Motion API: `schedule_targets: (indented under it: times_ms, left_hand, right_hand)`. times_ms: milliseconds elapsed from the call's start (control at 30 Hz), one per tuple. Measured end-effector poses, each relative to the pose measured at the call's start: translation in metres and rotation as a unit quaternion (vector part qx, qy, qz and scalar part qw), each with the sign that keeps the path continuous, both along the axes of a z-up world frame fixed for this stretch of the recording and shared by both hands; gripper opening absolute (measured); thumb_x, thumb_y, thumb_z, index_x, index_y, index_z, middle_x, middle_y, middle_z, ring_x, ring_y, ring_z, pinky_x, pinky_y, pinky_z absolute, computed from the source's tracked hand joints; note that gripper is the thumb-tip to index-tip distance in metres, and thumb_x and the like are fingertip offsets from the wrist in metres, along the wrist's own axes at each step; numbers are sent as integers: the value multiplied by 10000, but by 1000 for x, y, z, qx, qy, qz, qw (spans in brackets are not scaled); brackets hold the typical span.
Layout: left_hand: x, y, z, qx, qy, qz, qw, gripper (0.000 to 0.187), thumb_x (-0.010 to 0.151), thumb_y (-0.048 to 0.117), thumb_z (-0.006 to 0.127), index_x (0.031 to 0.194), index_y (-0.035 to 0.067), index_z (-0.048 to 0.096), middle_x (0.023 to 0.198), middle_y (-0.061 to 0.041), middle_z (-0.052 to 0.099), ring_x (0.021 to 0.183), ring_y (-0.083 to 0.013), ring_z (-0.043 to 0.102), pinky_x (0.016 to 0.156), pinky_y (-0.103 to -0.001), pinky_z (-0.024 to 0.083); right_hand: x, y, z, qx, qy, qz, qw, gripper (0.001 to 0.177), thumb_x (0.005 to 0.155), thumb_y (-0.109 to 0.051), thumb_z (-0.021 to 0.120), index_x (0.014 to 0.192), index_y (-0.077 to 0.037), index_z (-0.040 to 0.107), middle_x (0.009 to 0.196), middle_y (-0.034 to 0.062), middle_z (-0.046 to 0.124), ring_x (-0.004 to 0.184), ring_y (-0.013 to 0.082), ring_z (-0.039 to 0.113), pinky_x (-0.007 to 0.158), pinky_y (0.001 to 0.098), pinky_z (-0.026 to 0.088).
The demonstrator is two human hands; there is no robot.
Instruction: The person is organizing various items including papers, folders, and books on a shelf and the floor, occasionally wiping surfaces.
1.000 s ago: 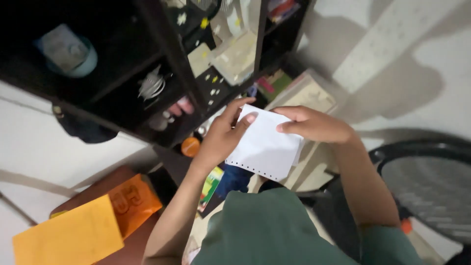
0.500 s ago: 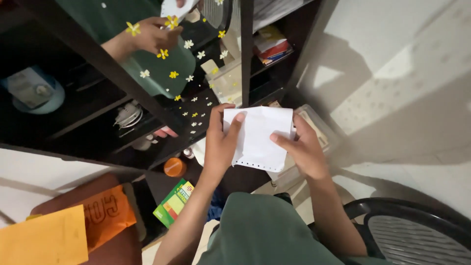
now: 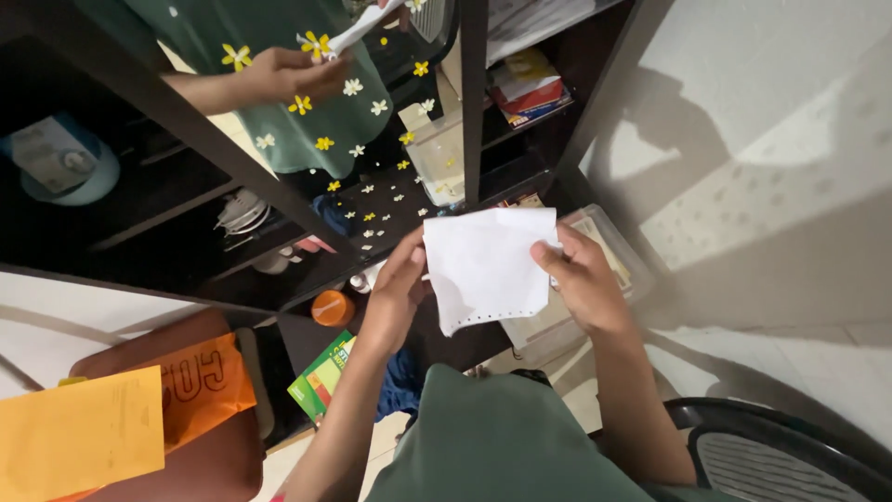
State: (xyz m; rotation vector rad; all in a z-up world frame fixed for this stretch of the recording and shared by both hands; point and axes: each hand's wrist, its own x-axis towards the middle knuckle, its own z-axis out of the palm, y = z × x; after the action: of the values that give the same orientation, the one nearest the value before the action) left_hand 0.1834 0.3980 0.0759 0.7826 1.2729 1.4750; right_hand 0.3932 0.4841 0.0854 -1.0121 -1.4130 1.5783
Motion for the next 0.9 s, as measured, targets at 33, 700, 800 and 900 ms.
schedule_targets:
  times_ms: [33, 700, 800, 900]
  left_hand:
    - [-4, -2, -12, 10, -22, -17, 1000, 468, 1018, 212, 460, 1465, 94, 529, 1323, -121, 618, 1129, -254, 642, 866, -397, 569]
    - [-36, 4, -17, 209, 351, 57, 911, 248, 927, 5, 622, 1055, 149, 778, 818, -26, 694, 543, -151, 548, 504, -253, 475]
    - [-37, 1, -12, 244, 355, 30, 902, 287, 912, -30, 587, 1032, 128, 795, 748, -46, 646, 514, -165, 493, 485, -261, 454]
    - [-40, -2, -10, 268, 359, 17, 894, 306, 893, -70, 554, 990, 91, 796, 699, -68, 612, 494, -170, 460, 481, -272, 443]
  right_hand:
    - [1, 2, -4, -14, 18, 6, 1000, 284, 958, -216, 677, 1112, 23, 676, 801, 84, 632, 712, 148, 596, 702, 309, 537]
    - [-20, -12, -36, -142, 146, 36, 978, 450, 896, -92, 721, 1292, 67, 578, 959, 138, 622, 795, 237, 704, 718, 415, 628]
    - [-24, -17, -28, -130, 146, 23, 980, 415, 887, -101, 735, 1249, 57, 608, 917, 113, 614, 764, 210, 698, 700, 385, 621]
    - [-24, -19, -26, -103, 120, 16, 987, 395, 883, -156, 753, 1218, 26, 647, 870, 77, 611, 720, 168, 676, 678, 336, 603]
